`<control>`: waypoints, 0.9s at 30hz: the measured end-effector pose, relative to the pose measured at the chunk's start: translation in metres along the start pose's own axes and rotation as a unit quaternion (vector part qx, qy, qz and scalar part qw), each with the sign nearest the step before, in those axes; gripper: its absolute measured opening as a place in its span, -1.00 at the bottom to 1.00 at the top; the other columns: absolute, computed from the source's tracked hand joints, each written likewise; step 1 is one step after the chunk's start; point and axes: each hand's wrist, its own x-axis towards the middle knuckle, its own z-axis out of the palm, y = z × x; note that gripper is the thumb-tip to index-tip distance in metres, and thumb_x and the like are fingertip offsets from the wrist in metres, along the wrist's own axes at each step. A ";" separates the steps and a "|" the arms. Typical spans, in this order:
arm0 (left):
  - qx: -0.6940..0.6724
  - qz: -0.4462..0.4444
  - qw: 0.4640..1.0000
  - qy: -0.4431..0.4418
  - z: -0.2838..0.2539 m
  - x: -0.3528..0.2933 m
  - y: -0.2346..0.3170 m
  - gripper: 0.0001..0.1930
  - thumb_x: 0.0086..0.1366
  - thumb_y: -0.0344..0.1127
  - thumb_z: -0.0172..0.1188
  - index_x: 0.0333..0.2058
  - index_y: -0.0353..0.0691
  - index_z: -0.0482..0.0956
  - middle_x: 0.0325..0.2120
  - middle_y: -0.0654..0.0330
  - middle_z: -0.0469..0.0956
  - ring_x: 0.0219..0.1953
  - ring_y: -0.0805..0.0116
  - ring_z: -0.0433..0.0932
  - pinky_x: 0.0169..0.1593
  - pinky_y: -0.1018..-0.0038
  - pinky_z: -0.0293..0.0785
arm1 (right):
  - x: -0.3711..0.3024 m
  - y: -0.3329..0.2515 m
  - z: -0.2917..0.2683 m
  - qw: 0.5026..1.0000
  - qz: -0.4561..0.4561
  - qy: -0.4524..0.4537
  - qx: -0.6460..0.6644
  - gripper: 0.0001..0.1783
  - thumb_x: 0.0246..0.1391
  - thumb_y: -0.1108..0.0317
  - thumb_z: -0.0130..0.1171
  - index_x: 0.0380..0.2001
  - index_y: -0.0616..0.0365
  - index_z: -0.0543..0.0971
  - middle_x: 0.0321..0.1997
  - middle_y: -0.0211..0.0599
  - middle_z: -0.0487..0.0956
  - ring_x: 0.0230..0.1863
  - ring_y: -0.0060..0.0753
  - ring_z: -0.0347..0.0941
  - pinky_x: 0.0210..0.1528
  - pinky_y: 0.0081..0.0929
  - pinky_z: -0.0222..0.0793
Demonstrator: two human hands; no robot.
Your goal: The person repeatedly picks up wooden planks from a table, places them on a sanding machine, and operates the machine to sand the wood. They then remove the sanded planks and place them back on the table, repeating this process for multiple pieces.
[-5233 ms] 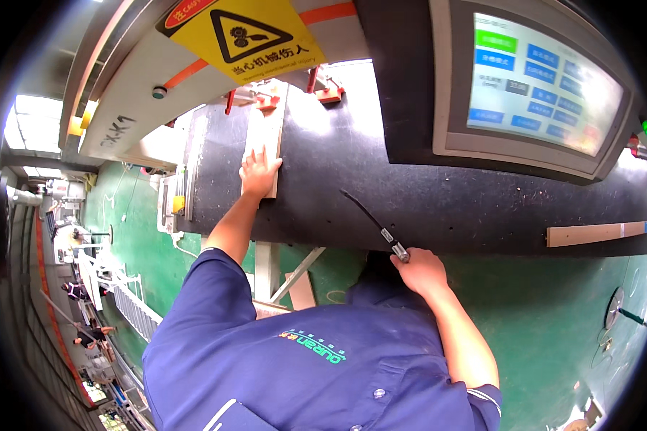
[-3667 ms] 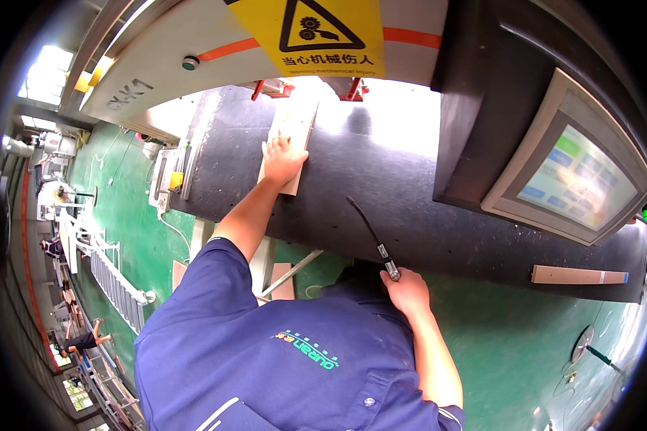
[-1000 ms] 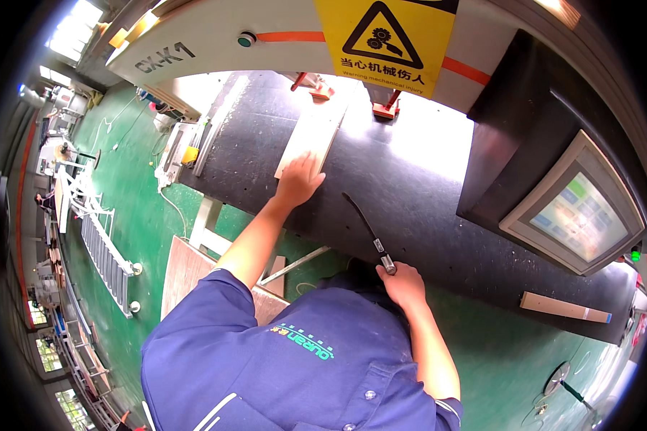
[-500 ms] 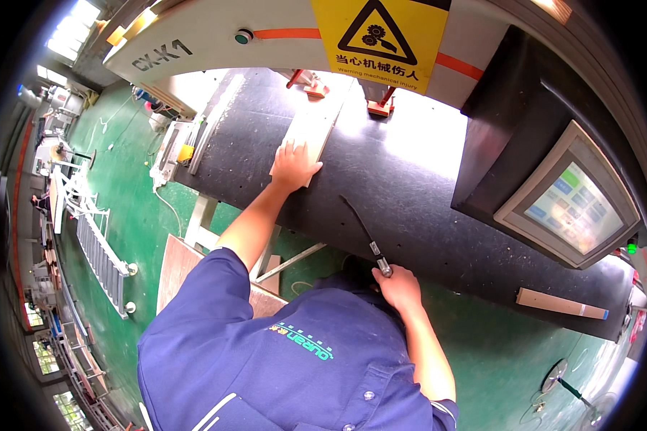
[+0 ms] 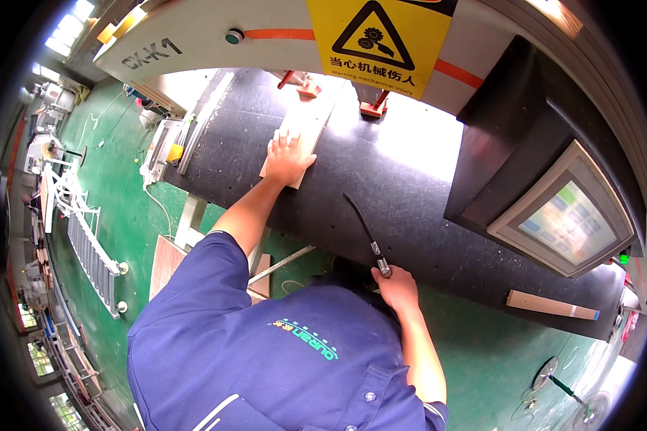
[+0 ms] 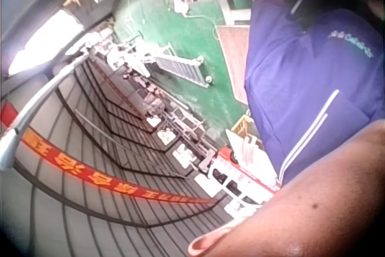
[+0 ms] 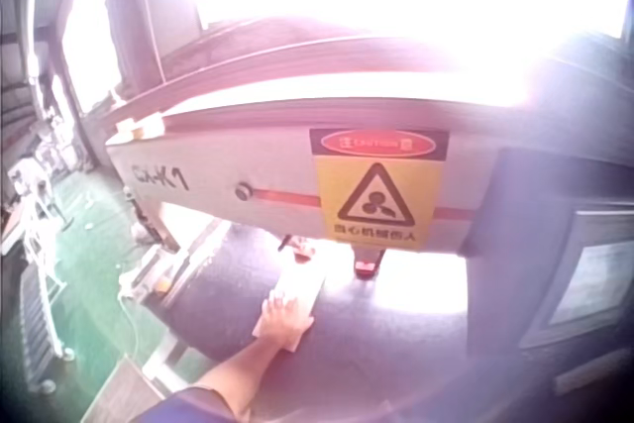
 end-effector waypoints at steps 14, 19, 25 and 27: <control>0.013 -0.004 1.000 -0.027 0.000 0.004 -0.001 -0.03 0.26 0.35 0.13 0.46 -0.15 0.08 0.43 -0.22 0.04 0.48 -0.22 -0.04 0.48 -0.07 -0.10 | 0.010 -0.009 -0.009 1.000 -0.010 0.008 -0.005 -0.50 0.19 -0.12 0.20 -0.28 0.17 0.66 -0.23 0.02 0.68 -0.07 0.18 0.59 -0.04 -0.01 0.44; 0.011 0.001 1.000 -0.013 0.002 0.003 -0.003 -0.03 0.24 0.34 0.14 0.45 -0.15 0.10 0.42 -0.23 0.06 0.47 -0.23 -0.02 0.48 -0.09 -0.09 | 0.014 -0.008 -0.009 1.000 -0.013 0.011 -0.004 -0.50 0.18 -0.12 0.20 -0.27 0.17 0.67 -0.21 0.05 0.68 -0.06 0.19 0.58 -0.03 0.00 0.44; 0.006 0.000 1.000 -0.018 -0.003 0.004 -0.001 -0.03 0.24 0.33 0.15 0.45 -0.15 0.11 0.41 -0.23 0.07 0.47 -0.22 -0.01 0.47 -0.10 -0.08 | 0.015 -0.008 -0.011 1.000 -0.012 0.009 -0.001 -0.50 0.18 -0.12 0.20 -0.26 0.18 0.67 -0.21 0.06 0.68 -0.06 0.19 0.58 -0.03 0.01 0.44; 0.008 0.001 1.000 -0.015 -0.002 0.003 -0.002 -0.03 0.24 0.33 0.15 0.45 -0.15 0.11 0.41 -0.23 0.07 0.47 -0.22 -0.01 0.47 -0.09 -0.07 | 0.016 -0.008 -0.011 1.000 -0.013 0.009 -0.001 -0.50 0.18 -0.12 0.20 -0.27 0.18 0.67 -0.22 0.06 0.68 -0.06 0.20 0.58 -0.04 0.01 0.44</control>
